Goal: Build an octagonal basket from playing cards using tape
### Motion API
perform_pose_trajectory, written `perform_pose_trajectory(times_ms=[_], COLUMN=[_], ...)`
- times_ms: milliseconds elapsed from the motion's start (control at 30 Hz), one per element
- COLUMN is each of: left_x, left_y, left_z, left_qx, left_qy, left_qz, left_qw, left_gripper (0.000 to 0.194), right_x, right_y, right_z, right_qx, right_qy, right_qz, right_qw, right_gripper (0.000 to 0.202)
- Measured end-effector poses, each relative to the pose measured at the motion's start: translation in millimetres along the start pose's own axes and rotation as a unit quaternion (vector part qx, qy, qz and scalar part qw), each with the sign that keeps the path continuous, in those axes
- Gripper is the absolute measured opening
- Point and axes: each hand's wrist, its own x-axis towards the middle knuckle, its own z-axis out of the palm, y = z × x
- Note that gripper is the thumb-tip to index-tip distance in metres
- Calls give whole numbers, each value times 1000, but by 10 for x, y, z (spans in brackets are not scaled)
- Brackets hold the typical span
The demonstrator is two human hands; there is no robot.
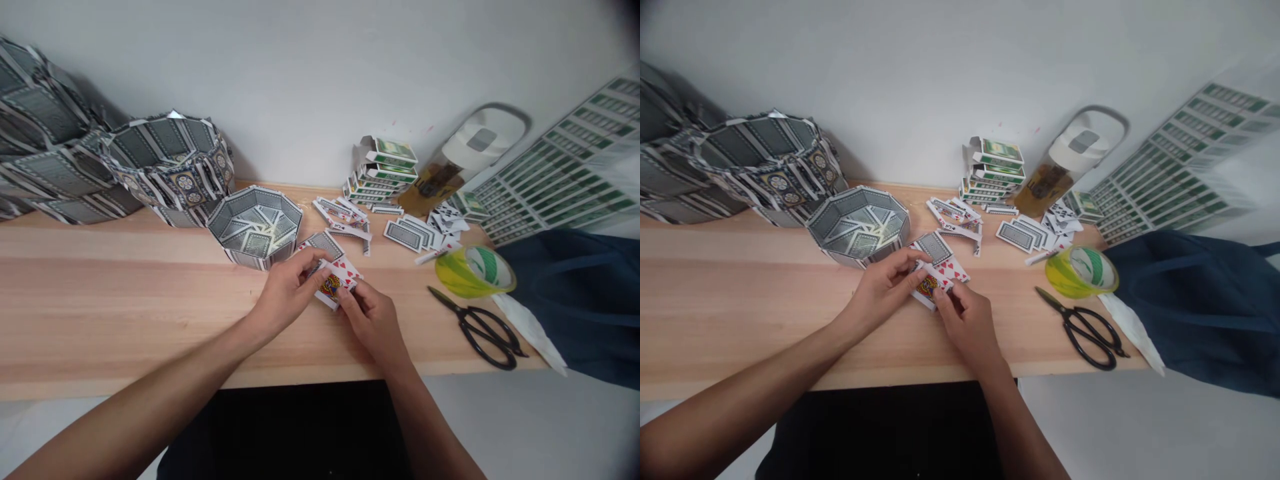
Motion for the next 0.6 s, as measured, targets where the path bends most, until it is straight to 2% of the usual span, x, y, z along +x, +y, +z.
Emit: perform_pose_trajectory(times_ms=[600], left_x=[20], left_y=[10], left_z=[3], left_qx=[-55], left_qy=[-4], left_qz=[-12], left_qw=[998], left_gripper=[18], right_x=[4], right_y=[0], right_z=[-2], right_qx=[6], right_qy=[6], right_qz=[1], right_qw=[1000], right_gripper=[27])
